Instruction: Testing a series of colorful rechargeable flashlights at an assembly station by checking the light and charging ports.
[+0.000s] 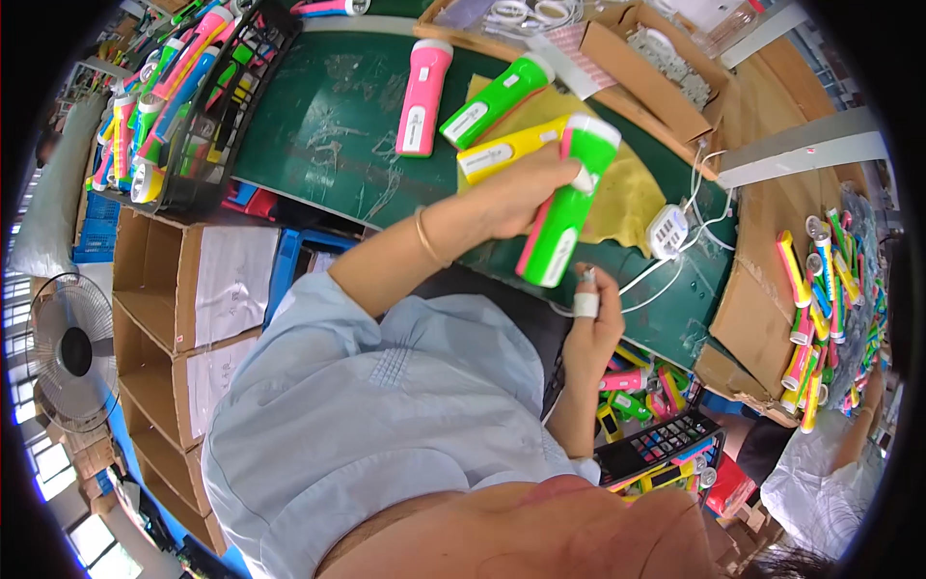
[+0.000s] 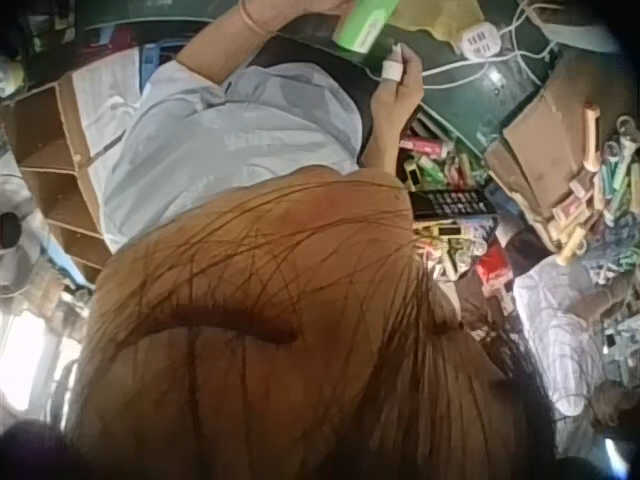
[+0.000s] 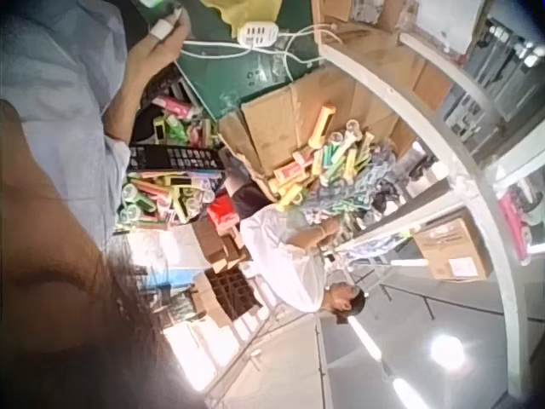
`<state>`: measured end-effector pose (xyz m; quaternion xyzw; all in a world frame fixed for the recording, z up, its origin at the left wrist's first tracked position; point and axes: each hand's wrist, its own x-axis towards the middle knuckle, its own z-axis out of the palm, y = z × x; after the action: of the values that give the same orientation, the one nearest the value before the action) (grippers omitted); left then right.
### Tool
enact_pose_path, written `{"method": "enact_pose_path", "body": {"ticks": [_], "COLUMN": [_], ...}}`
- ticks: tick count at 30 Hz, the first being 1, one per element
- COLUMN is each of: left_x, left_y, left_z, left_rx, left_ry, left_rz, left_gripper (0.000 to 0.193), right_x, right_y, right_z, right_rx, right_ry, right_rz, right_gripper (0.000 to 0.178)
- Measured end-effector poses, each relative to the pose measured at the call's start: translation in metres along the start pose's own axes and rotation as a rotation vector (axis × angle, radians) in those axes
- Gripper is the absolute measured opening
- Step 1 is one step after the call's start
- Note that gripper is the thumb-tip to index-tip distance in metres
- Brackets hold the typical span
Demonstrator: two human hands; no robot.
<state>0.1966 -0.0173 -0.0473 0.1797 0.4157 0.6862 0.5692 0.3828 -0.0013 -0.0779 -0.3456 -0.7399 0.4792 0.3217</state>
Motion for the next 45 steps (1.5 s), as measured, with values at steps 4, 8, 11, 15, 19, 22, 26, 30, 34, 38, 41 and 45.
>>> {"method": "enact_pose_path", "body": {"ticks": [4,8,11,15,19,22,26,30,34,38,41,45], "left_x": [0.009,0.022,0.012,0.028,-0.01,-0.012,-0.011,-0.028,-0.027,-0.035,-0.048,-0.054], "left_y": [0.019,0.024,0.031,0.018,0.019,0.007,-0.003,0.006,-0.004,-0.008,-0.017,-0.057], "left_z": [-0.012,-0.007,0.009,-0.028,-0.008,-0.001,-0.001,-0.001,0.007,0.0,-0.003,-0.016], "left_rx": [0.77,1.188,1.185,0.276,0.0,0.124,0.214,0.13,-0.036,-0.181,-0.082,0.197], "left_ry": [0.171,0.576,0.557,0.042,-0.068,0.057,0.062,-0.098,-0.158,0.083,-0.09,-0.425], "left_rz": [0.496,0.601,0.439,0.272,0.011,0.009,0.198,0.414,0.52,0.297,0.38,0.604], "left_gripper": [0.048,0.073,0.065,0.046,0.039,0.036,0.032,0.035,0.032,0.055,0.069,0.081], "right_x": [0.019,0.033,0.034,0.04,0.056,0.061,0.079,0.051,0.018,-0.005,-0.007,0.003], "right_y": [0.003,0.006,0.003,-0.008,-0.036,-0.048,-0.046,-0.055,-0.007,0.01,-0.002,0.025], "right_z": [-0.018,-0.018,-0.013,-0.005,0.0,0.004,-0.008,-0.022,0.002,-0.001,-0.007,0.018], "right_rx": [0.325,0.247,0.225,-0.101,-0.436,-0.583,-0.377,-0.081,-0.308,-0.303,-0.345,0.003], "right_ry": [-0.02,-0.087,-0.075,-0.046,-0.09,-0.134,-0.47,-0.632,-0.377,-0.292,-0.213,-0.367], "right_rz": [0.182,0.055,-0.003,-0.274,-0.622,-0.737,-0.741,-0.529,-0.983,-1.269,-0.728,-0.351], "right_gripper": [0.018,0.016,0.014,0.007,0.017,0.017,0.018,0.027,0.041,0.034,0.077,0.063]}}
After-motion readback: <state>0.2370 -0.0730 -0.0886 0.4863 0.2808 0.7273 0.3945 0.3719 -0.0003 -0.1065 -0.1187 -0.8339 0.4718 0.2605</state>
